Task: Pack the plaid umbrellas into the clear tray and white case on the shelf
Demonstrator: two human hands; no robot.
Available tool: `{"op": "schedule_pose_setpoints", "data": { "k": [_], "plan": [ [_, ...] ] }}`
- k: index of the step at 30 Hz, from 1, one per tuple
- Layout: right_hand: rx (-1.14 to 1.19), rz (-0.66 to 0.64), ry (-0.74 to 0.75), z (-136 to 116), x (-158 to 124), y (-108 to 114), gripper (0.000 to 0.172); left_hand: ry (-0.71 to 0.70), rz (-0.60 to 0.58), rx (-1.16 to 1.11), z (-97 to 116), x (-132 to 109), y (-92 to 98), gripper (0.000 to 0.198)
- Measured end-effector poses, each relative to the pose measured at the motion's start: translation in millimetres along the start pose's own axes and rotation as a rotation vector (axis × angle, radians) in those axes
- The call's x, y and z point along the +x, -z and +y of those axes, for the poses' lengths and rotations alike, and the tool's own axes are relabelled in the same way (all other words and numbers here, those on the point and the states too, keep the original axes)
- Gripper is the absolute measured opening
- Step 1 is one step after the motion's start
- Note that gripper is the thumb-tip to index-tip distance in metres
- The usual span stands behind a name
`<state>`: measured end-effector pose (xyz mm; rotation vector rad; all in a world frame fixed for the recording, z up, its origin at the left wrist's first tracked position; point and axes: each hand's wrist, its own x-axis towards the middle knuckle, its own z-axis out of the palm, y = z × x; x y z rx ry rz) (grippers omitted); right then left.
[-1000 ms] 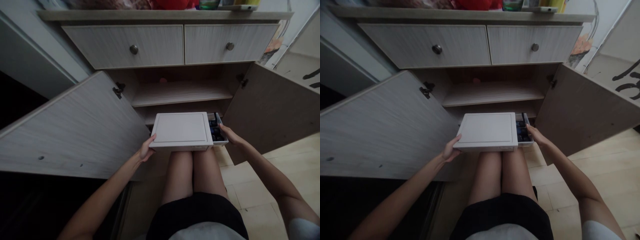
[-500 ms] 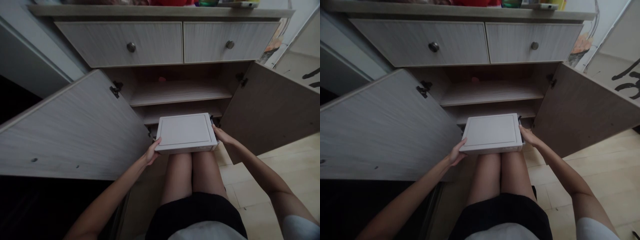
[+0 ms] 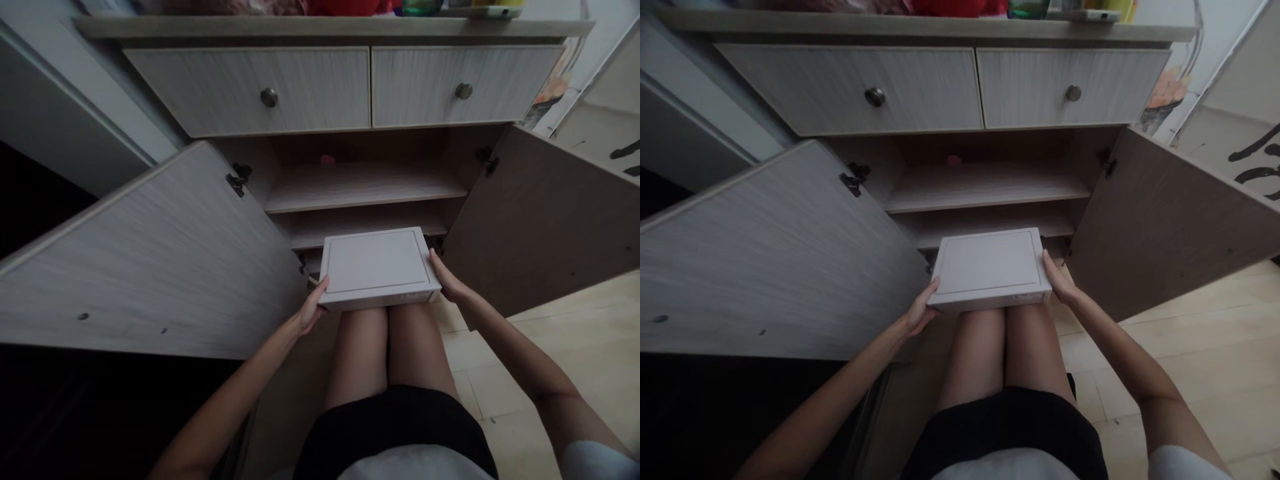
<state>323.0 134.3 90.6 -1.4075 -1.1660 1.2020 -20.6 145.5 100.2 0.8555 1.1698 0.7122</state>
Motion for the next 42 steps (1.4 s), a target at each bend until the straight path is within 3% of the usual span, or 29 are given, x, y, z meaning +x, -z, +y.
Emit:
{"op": "schedule_pose_setpoints", "data": {
  "k": [3, 7, 11, 14, 17, 21, 24, 28, 34, 42],
  "plan": [
    [0.043, 0.114, 0.102, 10.1, -27.5, -6.0, 0.072, -0.165, 0.075, 0.017, -13.3, -1.5, -0.9, 0.079],
    [-0.072, 0.197, 0.226, 25.2, -58.1, -18.8, 0.068, -0.472, 0.238, 0.079, -40.7, -1.4, -13.6, 0.081],
    [-0.077, 0.288, 0.313, 26.0, -60.3, -31.3, 0.056, -0.577, 0.363, 0.145, -54.6, 4.7, -25.4, 0.072],
    [-0.099, 0.335, 0.409, 18.8, -48.2, -31.3, 0.045, -0.655, 0.408, 0.241, -45.3, 13.0, -24.5, 0.069],
    [-0.15, 0.408, 0.488, 4.9, -25.4, -25.7, 0.042, -0.77, 0.425, 0.319, -19.6, 27.0, -21.9, 0.066],
    [-0.188, 0.462, 0.514, -26.0, 24.8, -19.3, 0.054, -0.892, 0.437, 0.327, 32.2, 58.9, -23.5, 0.076],
    [-0.274, 0.441, 0.502, -52.0, 71.2, -16.3, 0.063, -0.909, 0.464, 0.366, 72.4, 91.8, -23.4, 0.078],
    [-0.357, 0.448, 0.543, -73.3, 129.9, -12.2, 0.061, -0.927, 0.45, 0.419, 111.7, 138.3, -16.2, 0.075],
    [-0.378, 0.464, 0.586, -66.7, 190.6, -6.7, 0.06, -0.897, 0.37, 0.529, 139.4, 187.0, -7.0, 0.062],
    [-0.324, 0.445, 0.595, -46.8, 239.3, -1.6, 0.066, -0.896, 0.343, 0.507, 147.6, 220.2, -10.8, 0.063]
  ]
}}
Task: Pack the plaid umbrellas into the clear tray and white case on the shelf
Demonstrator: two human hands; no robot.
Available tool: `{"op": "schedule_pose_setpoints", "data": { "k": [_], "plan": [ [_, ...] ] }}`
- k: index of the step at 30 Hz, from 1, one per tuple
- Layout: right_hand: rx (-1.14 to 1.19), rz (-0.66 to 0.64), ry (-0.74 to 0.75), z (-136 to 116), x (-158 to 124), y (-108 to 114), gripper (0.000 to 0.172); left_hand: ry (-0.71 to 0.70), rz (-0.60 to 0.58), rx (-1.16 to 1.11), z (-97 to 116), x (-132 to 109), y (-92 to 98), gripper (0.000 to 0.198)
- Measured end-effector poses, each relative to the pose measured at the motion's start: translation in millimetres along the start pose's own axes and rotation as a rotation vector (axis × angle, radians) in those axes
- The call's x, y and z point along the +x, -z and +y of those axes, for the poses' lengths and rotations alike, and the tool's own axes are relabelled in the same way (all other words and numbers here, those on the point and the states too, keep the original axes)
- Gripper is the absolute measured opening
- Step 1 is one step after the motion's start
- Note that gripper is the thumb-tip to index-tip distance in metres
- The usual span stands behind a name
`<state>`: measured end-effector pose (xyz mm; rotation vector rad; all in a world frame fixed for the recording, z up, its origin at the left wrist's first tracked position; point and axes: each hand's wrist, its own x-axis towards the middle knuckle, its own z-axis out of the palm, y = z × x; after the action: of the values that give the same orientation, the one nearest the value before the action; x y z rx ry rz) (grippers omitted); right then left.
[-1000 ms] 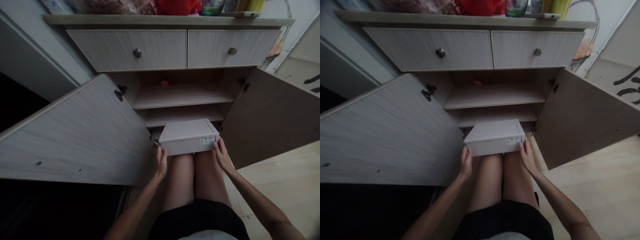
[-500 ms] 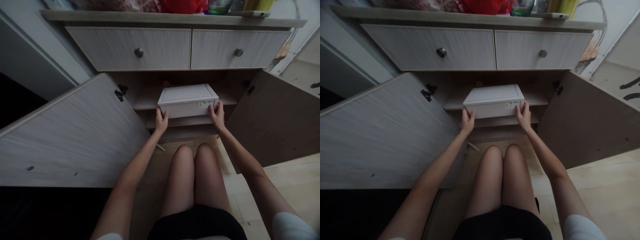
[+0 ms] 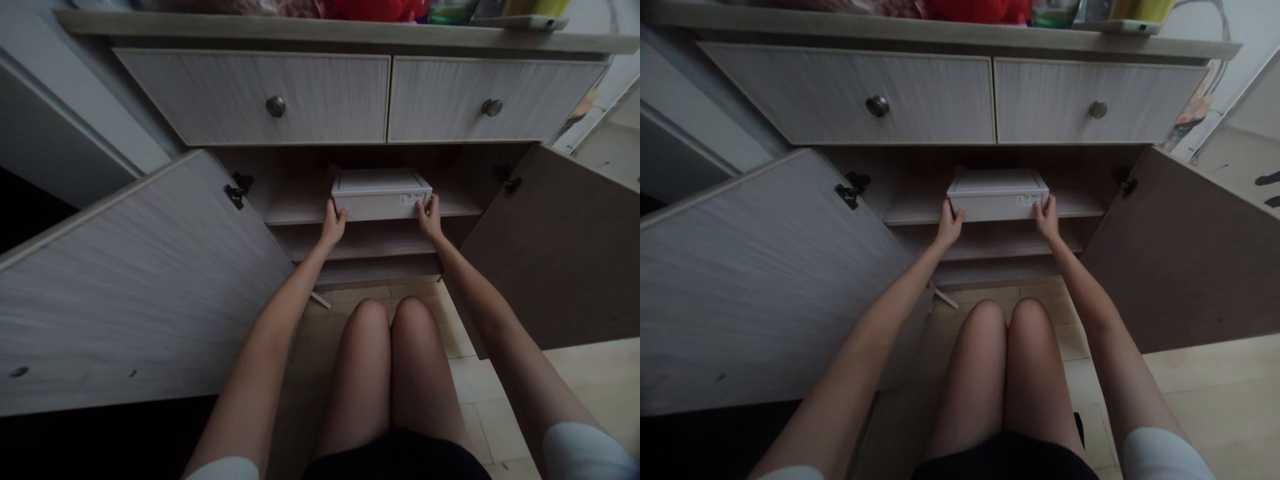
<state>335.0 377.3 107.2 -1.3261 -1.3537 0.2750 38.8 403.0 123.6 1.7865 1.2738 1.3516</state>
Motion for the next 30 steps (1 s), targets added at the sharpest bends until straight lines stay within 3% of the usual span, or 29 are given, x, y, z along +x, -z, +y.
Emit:
{"op": "schedule_pose_setpoints", "data": {
  "k": [8, 15, 22, 30],
  "plan": [
    [-0.043, -0.018, -0.004, 20.3, 45.4, -8.0, 0.058, 0.055, 0.031, -0.021, -8.1, 30.2, -14.8, 0.071],
    [-0.158, -0.029, -0.027, 35.7, 51.8, -15.9, 0.045, 0.102, 0.038, 0.017, -28.9, 46.1, -20.5, 0.079],
    [-0.226, -0.004, -0.057, 44.2, 63.3, -28.4, 0.047, 0.122, 0.077, 0.041, -36.0, 63.3, -22.1, 0.063],
    [-0.239, 0.125, -0.015, 60.6, 91.3, -48.3, 0.049, 0.137, 0.091, 0.087, -33.9, 93.1, -25.6, 0.036]
  ]
}}
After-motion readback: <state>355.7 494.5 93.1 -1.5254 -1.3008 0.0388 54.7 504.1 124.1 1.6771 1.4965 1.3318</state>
